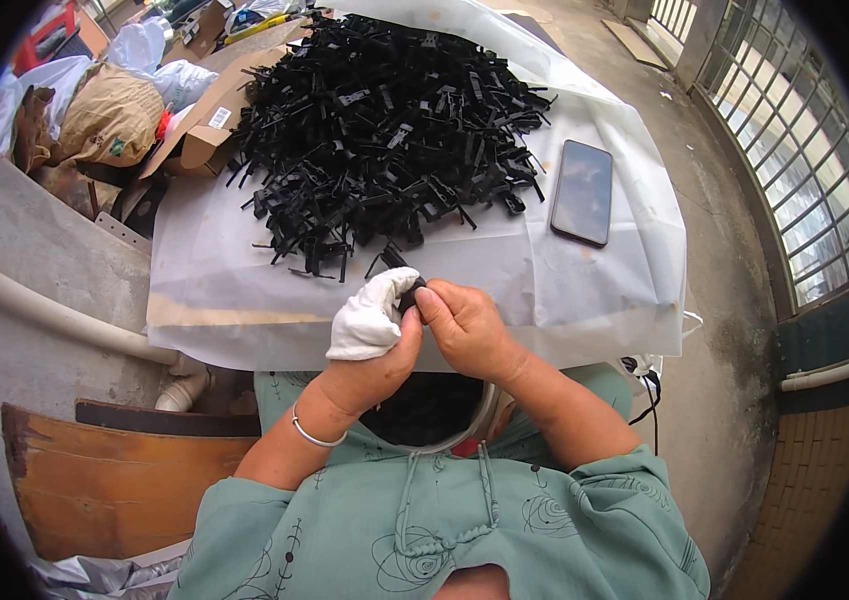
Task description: Inspecting and wiping small black plastic components at a workstation.
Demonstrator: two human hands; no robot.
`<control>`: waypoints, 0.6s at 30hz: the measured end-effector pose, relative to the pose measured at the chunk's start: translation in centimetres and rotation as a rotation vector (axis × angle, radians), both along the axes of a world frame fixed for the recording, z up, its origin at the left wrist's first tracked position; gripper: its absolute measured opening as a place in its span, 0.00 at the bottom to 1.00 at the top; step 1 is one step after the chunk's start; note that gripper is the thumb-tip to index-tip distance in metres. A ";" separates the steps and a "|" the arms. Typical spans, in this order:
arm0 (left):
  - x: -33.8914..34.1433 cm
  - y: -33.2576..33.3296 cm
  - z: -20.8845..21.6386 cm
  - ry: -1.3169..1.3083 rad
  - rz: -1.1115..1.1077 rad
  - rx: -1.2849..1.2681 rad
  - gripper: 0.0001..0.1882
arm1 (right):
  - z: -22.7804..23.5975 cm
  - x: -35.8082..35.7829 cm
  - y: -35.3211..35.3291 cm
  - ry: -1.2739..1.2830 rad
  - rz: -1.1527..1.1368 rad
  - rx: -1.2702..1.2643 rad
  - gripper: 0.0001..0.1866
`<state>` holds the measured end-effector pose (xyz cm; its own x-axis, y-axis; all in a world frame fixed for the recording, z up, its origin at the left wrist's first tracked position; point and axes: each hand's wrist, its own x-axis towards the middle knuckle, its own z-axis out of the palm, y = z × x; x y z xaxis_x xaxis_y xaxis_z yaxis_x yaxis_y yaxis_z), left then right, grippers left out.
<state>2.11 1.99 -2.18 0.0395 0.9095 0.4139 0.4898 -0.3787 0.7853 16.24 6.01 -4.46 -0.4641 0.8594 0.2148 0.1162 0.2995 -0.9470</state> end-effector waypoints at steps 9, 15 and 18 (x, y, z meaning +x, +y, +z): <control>-1.4 0.8 0.7 -0.566 -0.137 -0.291 0.15 | 1.3 1.7 0.7 -0.325 0.080 0.164 0.06; -1.3 0.4 1.0 -0.490 -0.158 -0.440 0.19 | 0.9 1.5 0.9 0.043 0.001 0.322 0.07; -1.0 -0.1 1.8 -0.500 -0.291 -0.583 0.19 | 1.9 1.9 0.7 -0.015 0.025 0.020 0.06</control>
<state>1.07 1.86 -0.35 0.2427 0.9659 -0.0906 -0.0245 0.0994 0.9947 18.13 6.69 -2.61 -0.4890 0.8428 0.2249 0.1228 0.3218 -0.9388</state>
